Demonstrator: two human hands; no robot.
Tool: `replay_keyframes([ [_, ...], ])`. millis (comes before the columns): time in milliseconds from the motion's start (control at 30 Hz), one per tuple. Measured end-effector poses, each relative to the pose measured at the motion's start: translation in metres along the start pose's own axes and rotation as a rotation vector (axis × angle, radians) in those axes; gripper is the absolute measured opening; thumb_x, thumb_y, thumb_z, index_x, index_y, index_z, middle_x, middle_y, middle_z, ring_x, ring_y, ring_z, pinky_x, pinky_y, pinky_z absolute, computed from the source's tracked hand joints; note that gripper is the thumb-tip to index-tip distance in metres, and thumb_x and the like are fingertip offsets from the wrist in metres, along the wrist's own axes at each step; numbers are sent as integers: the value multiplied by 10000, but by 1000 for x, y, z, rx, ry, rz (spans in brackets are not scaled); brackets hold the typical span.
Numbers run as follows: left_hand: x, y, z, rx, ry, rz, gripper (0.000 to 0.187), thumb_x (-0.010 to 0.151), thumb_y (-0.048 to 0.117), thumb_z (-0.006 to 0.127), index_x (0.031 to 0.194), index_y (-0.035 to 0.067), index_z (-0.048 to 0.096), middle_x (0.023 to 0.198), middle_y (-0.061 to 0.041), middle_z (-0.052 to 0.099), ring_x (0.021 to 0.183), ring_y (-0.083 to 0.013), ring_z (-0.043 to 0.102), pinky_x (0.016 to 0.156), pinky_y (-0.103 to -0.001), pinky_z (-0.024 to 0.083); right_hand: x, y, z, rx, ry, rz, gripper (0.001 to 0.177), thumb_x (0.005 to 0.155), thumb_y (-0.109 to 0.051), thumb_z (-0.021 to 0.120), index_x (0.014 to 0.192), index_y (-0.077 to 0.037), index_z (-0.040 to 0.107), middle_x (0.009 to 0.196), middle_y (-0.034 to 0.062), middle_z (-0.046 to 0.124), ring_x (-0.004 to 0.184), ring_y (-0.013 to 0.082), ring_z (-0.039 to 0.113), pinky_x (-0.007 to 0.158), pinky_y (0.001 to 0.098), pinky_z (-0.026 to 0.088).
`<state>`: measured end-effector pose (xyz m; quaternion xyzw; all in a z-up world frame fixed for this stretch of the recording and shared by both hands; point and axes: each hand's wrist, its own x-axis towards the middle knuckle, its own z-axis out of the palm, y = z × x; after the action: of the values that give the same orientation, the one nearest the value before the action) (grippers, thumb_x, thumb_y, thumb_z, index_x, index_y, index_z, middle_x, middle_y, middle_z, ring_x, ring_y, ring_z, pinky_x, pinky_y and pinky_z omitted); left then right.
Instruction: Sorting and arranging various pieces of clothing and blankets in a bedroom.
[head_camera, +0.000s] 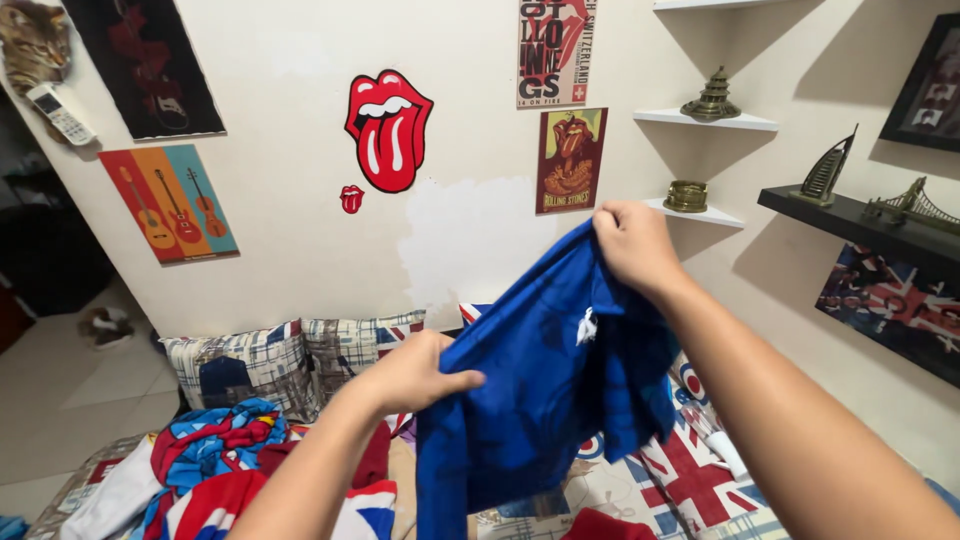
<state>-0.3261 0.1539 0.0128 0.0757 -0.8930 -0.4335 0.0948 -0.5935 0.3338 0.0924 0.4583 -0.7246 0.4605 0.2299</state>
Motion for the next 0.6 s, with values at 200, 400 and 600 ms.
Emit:
replay_keyframes([
  [200, 10, -60, -16, -69, 118, -44, 329, 937, 288, 618, 1165, 70, 711, 996, -29, 769, 913, -124, 662, 857, -301, 530, 14, 8, -22, 54, 3, 33, 242, 957, -173, 534, 918, 14, 683, 760, 249, 626, 681, 279, 640, 677, 400, 507],
  [400, -9, -54, -20, -181, 474, -67, 316, 917, 292, 717, 981, -17, 730, 832, -15, 712, 776, -120, 594, 743, -319, 499, 26, 4, -54, 32, -4, -41, 244, 971, -172, 533, 931, 26, 669, 715, 247, 585, 623, 231, 571, 651, 396, 491],
  [600, -35, -71, -59, 259, 369, -117, 173, 786, 174, 765, 791, 21, 682, 626, -33, 612, 627, -136, 552, 626, -333, 490, 40, 48, -82, -21, 57, -31, 256, 997, -184, 527, 984, 4, 699, 803, 228, 651, 699, 277, 647, 704, 416, 505],
])
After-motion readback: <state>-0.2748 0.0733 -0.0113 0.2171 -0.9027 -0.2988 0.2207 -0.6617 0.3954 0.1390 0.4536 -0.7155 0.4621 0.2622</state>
